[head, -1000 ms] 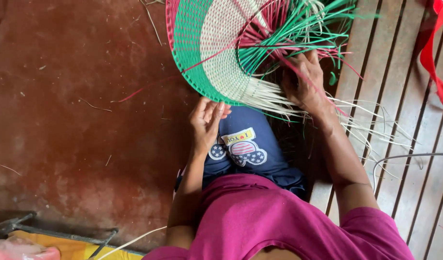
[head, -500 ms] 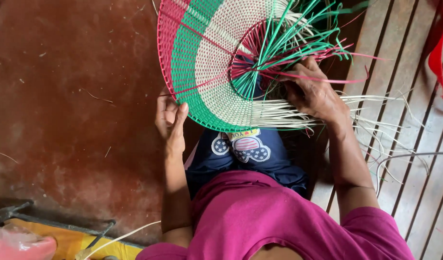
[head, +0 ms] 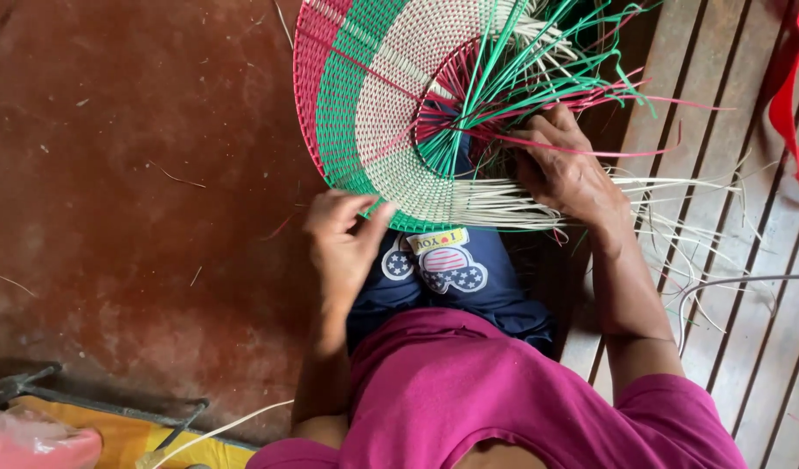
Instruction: Weaving a colorful circular fan using green, red, and white strands of material.
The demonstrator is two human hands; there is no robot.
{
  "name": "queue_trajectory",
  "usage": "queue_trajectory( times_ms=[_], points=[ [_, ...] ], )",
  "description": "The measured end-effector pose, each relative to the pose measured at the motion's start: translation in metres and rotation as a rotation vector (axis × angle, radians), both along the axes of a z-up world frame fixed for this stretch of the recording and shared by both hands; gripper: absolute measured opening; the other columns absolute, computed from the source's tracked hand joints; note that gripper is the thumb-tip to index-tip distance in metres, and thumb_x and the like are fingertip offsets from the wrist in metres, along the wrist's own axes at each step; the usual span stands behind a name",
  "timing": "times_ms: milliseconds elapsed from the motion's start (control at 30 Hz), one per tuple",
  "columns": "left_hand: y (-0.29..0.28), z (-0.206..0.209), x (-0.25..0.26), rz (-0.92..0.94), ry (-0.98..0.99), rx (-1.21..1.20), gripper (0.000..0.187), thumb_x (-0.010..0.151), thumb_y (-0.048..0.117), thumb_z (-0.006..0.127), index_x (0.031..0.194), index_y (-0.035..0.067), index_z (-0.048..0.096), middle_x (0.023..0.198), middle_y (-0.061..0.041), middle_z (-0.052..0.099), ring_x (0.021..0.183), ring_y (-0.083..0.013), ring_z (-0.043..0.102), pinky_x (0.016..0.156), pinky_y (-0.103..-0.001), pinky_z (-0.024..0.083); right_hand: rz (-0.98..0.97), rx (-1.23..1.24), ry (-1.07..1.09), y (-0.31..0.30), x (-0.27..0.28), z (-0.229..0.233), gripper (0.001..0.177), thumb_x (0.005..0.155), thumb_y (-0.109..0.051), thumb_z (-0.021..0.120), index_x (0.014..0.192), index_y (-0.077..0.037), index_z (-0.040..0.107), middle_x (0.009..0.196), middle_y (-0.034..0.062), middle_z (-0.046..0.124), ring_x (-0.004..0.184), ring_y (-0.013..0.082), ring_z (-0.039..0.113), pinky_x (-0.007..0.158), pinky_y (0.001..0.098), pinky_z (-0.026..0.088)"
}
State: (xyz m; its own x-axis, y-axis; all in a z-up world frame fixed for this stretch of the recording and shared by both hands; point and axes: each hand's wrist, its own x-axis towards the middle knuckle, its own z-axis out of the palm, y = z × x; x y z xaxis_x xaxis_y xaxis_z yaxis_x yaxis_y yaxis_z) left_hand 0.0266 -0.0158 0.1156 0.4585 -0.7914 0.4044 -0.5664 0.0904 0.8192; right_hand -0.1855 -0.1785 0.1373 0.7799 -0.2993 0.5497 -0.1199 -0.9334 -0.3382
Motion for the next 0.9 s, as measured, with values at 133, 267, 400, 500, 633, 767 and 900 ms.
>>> queue_trajectory(
  times_ms=[133,267,400,500,633,767,900],
  points=[
    [-0.034,-0.012,-0.03,-0.045,-0.243,-0.192,0.048,0.073,0.032,0.071,0.113,0.009,0.056,0.103,-0.013,0.052,0.098,-0.0276,0.051,0.084,-0.039,0.039,-0.014,-0.012,0.017,0.008,0.004,-0.003,0.02,0.076,0.007,0.056,0.095,0.002,0.056,0.074,0.0133,0.046,0.07,0.0348,0.046,0.069,0.0403,0.043],
    [-0.053,-0.013,-0.042,-0.025,-0.421,-0.072,0.061,0.073,0.035,0.071,0.124,0.013,0.045,0.122,-0.016,0.039,0.11,-0.0354,0.039,0.092,-0.047,0.034,0.064,0.024,0.06,0.022,0.014,0.007,0.015,0.075,0.002,0.055,0.09,-0.001,0.055,0.074,0.0114,0.045,0.071,0.0349,0.046,0.064,0.0425,0.041],
    [-0.06,-0.023,-0.037,-0.023,-0.512,0.01,0.075,0.062,0.028,0.081,0.125,0.014,0.043,0.125,-0.017,0.036,0.113,-0.0372,0.036,0.091,-0.049,0.033,0.099,0.014,0.121,0.027,0.016,0.003,0.006,0.077,-0.002,0.051,0.082,-0.003,0.05,0.073,0.0109,0.043,0.072,0.0336,0.047,0.06,0.0411,0.039],
    [-0.064,-0.023,-0.032,-0.035,-0.502,0.028,0.078,0.062,0.026,0.082,0.126,0.014,0.041,0.124,-0.018,0.036,0.114,-0.0376,0.035,0.092,-0.049,0.032,0.119,-0.014,0.154,0.031,0.018,0.006,0.01,0.077,0.001,0.048,0.086,-0.001,0.051,0.073,0.0108,0.043,0.071,0.032,0.046,0.06,0.0387,0.038],
    [-0.075,-0.03,-0.011,-0.022,-0.443,0.023,0.059,0.076,0.033,0.069,0.126,0.017,0.044,0.129,-0.016,0.034,0.118,-0.0373,0.032,0.093,-0.049,0.031,0.101,0.007,0.215,0.037,0.015,0.002,0.014,0.076,-0.001,0.048,0.088,-0.005,0.053,0.074,0.0084,0.044,0.074,0.0299,0.046,0.065,0.0393,0.036],
    [-0.084,-0.027,0.023,0.098,-0.471,0.097,0.065,0.076,0.028,0.071,0.13,0.012,0.039,0.135,-0.018,0.027,0.123,-0.0388,0.032,0.102,-0.053,0.028,-0.015,-0.035,0.387,0.035,0.014,0.002,0.029,0.065,-0.006,0.057,0.094,-0.009,0.054,0.086,0.0051,0.054,0.082,0.0229,0.045,0.082,0.0382,0.03],
    [-0.088,-0.037,0.065,0.158,-0.323,0.304,0.089,0.077,0.063,0.057,0.137,0.009,0.02,0.14,-0.026,0.018,0.128,-0.0468,0.023,0.102,-0.057,0.024,-0.084,-0.04,0.323,0.03,0.018,0.004,0.018,0.072,-0.003,0.057,0.089,-0.007,0.051,0.083,0.0053,0.052,0.083,0.0221,0.045,0.084,0.0373,0.029]
  ],
)
